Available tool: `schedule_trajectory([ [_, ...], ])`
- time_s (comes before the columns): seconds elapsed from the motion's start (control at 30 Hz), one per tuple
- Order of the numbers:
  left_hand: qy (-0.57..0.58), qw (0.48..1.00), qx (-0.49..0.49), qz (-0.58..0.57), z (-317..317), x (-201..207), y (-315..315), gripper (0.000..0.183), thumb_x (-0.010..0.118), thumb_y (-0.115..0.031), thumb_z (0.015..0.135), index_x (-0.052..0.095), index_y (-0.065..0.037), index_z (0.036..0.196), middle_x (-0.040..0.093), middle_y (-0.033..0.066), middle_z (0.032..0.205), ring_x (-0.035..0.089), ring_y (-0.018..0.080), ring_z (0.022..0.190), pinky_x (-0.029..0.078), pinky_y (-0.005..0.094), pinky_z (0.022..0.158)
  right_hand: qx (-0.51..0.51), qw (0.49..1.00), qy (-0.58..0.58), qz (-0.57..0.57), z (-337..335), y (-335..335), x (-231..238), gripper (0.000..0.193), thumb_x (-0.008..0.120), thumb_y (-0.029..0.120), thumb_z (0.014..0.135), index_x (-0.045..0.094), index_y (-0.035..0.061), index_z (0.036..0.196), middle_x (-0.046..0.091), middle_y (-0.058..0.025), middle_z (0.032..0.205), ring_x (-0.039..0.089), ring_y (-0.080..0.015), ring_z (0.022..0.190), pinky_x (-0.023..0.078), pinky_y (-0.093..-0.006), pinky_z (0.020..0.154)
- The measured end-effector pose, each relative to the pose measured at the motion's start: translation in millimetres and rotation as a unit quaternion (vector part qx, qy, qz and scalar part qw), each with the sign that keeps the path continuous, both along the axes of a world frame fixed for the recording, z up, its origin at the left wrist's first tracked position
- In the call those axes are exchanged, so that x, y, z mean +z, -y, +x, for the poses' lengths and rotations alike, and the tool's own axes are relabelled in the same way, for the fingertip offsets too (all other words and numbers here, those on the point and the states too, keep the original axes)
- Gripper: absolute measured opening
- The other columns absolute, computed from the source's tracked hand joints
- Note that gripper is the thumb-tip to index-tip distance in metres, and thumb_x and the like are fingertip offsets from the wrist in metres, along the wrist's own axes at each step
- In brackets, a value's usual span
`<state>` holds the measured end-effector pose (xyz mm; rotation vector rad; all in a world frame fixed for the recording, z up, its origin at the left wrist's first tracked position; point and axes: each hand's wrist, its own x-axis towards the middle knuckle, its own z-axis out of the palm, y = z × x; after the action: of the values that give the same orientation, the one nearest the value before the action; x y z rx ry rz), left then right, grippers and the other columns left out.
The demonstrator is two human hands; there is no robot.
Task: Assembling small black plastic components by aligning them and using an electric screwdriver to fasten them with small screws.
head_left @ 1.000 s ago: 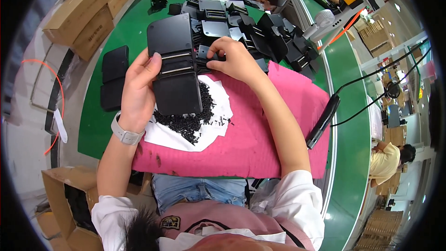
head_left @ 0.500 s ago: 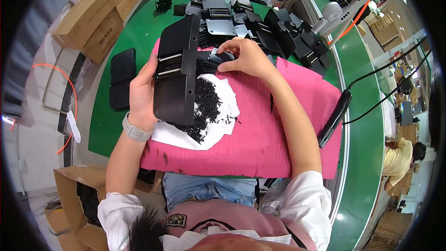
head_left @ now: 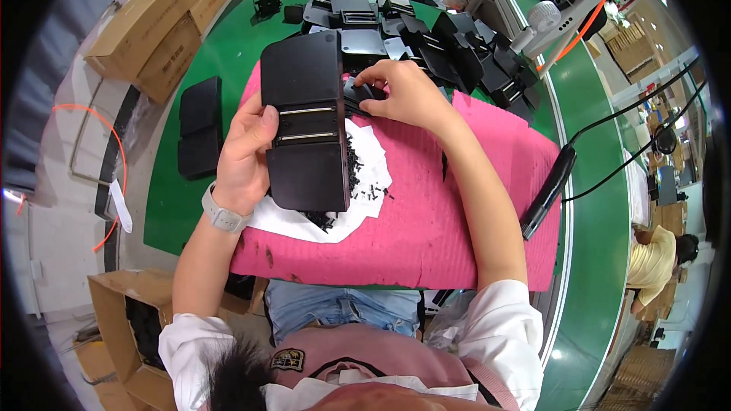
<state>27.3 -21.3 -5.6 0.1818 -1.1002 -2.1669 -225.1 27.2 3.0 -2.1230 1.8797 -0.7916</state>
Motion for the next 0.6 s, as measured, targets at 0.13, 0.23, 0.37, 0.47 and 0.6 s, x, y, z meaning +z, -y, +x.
schedule_trajectory([
  [0.13, 0.021, 1.0, 0.017, -0.006, -6.0, 2.6, -3.8, 0.039, 0.056, -0.022, 0.093, 0.049, 0.001, 0.124, 0.063, 0.0092, 0.111, 0.062, 0.0149, 0.098, 0.049, 0.0282, 0.086, -0.04, 0.994, -0.031, -0.096, -8.7, -3.1, 5.7, 0.029, 0.072, 0.013, 0.065, 0.069, 0.002, 0.091, 0.066, -0.0127, 0.09, 0.063, -0.0234, 0.075, 0.052, -0.0307, 0.07],
  [0.23, 0.05, 0.997, 0.061, -0.017, -2.2, -0.5, -3.6, 0.039, 0.06, -0.026, 0.092, 0.052, 0.0, 0.121, 0.063, 0.0063, 0.107, 0.061, 0.0114, 0.093, 0.048, 0.025, 0.082, -0.073, 0.983, 0.046, -0.164, -13.4, -4.7, 22.1, 0.031, 0.071, 0.009, 0.066, 0.069, 0.0024, 0.095, 0.066, -0.0091, 0.092, 0.063, -0.0175, 0.073, 0.052, -0.027, 0.064],
  [0.37, 0.072, 0.997, 0.04, -0.001, -5.9, 1.9, -5.3, 0.037, 0.059, -0.026, 0.092, 0.054, -0.001, 0.118, 0.064, 0.0054, 0.106, 0.061, 0.0113, 0.092, 0.048, 0.0248, 0.081, -0.106, 0.992, 0.046, -0.054, -26.0, -8.5, 11.3, 0.031, 0.068, 0.004, 0.067, 0.069, 0.0023, 0.098, 0.069, -0.0097, 0.088, 0.066, -0.0182, 0.073, 0.053, -0.0291, 0.07],
  [0.47, 0.068, 0.997, 0.022, 0.011, -5.9, -2.1, -2.8, 0.035, 0.056, -0.028, 0.094, 0.055, -0.001, 0.116, 0.064, 0.0056, 0.104, 0.062, 0.0116, 0.091, 0.049, 0.0249, 0.08, -0.091, 0.995, -0.024, -0.018, -22.4, -7.6, -2.1, 0.026, 0.066, 0.005, 0.069, 0.068, -0.0011, 0.094, 0.067, -0.0184, 0.085, 0.066, -0.0272, 0.078, 0.052, -0.0338, 0.075],
  [0.6, 0.032, 0.995, -0.017, 0.089, -2.9, -6.1, 1.1, 0.038, 0.048, -0.032, 0.097, 0.055, -0.001, 0.118, 0.065, 0.0108, 0.105, 0.065, 0.0187, 0.089, 0.054, 0.0317, 0.078, -0.087, 0.994, -0.005, -0.069, -22.2, -6.4, -0.5, 0.022, 0.066, 0.009, 0.074, 0.07, 0.002, 0.094, 0.065, -0.018, 0.081, 0.064, -0.0299, 0.075, 0.05, -0.0348, 0.071],
])
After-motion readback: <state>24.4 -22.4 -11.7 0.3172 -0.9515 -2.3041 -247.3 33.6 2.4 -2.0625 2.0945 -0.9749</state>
